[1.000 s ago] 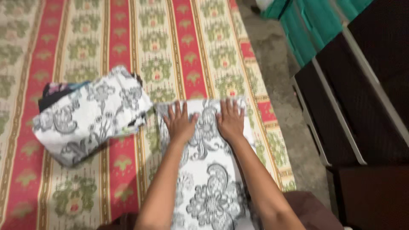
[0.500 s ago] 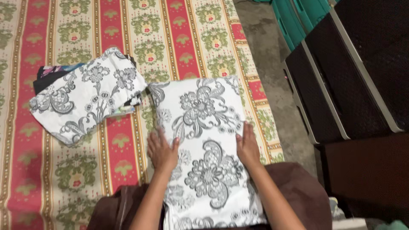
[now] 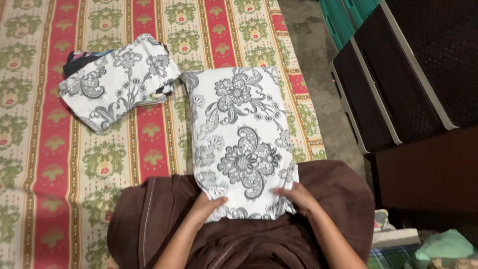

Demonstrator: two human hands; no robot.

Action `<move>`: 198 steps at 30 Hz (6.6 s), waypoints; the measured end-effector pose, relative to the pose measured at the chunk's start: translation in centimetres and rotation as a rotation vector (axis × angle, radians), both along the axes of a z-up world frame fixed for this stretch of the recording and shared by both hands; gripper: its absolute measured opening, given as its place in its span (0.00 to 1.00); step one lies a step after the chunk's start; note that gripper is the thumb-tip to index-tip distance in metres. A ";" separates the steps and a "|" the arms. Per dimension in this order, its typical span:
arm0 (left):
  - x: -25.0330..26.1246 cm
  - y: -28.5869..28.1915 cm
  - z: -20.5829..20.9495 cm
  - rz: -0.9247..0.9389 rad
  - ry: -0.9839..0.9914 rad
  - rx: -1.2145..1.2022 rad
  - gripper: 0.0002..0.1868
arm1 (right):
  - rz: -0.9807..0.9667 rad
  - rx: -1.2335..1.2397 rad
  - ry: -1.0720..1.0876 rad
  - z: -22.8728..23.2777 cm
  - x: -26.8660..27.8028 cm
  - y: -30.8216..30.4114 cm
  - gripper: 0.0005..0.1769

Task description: The person places a pillow insert into a floral-patterned pillowcase, smooths the fabric, and folds the edges to enclose the opening. They then adjust the pillow and place it on the bed.

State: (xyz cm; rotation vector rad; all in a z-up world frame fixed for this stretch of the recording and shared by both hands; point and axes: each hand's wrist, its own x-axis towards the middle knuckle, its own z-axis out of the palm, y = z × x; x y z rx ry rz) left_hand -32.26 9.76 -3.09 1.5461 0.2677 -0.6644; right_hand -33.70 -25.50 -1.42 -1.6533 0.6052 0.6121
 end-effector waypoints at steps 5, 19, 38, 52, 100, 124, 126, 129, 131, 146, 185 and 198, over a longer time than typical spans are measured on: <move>-3.0 -0.4 9.8 -0.107 -0.956 1.148 0.51 | 0.083 -0.183 -0.379 0.7 -2.7 -1.7 0.27; 14.0 -6.3 3.4 -0.060 -0.319 0.279 0.15 | -0.013 0.035 -0.703 2.5 4.0 -2.0 0.56; 12.3 -3.3 6.0 -0.269 -1.038 0.910 0.13 | -0.543 0.406 -0.268 4.4 4.6 -5.7 0.34; 2.6 -10.9 2.4 -0.596 -1.136 0.637 0.09 | -0.487 0.300 -0.514 0.0 2.4 -7.6 0.34; 9.3 -5.4 12.0 -0.645 -0.725 0.843 0.15 | 0.645 -1.059 -0.681 -1.6 2.5 7.6 0.19; 0.0 -6.8 8.7 -1.162 -0.390 0.641 0.31 | 0.839 -0.840 -0.833 10.2 -2.6 7.4 0.19; 2.6 -7.4 10.5 -0.995 -0.280 0.674 0.25 | 0.909 -0.903 -0.878 9.1 -2.3 7.1 0.23; 3.3 -6.5 10.0 -0.730 -0.901 0.783 0.25 | 1.053 -0.852 -0.566 9.4 -4.3 7.7 0.21; 3.4 -6.1 7.4 -0.658 -1.251 0.786 0.29 | 1.069 -0.766 -0.439 11.0 -5.4 8.0 0.15; 3.8 -7.0 -0.6 -0.652 -1.308 0.785 0.40 | 0.563 -0.970 -0.703 5.2 -0.3 5.9 0.15; 10.5 -7.3 2.6 -0.679 -1.345 1.023 0.30 | 0.725 -0.684 -0.950 1.9 -2.3 9.7 0.26; 15.3 -7.3 16.8 -0.444 -1.554 0.801 0.22 | 0.772 -0.848 -0.633 -2.2 18.0 11.5 0.34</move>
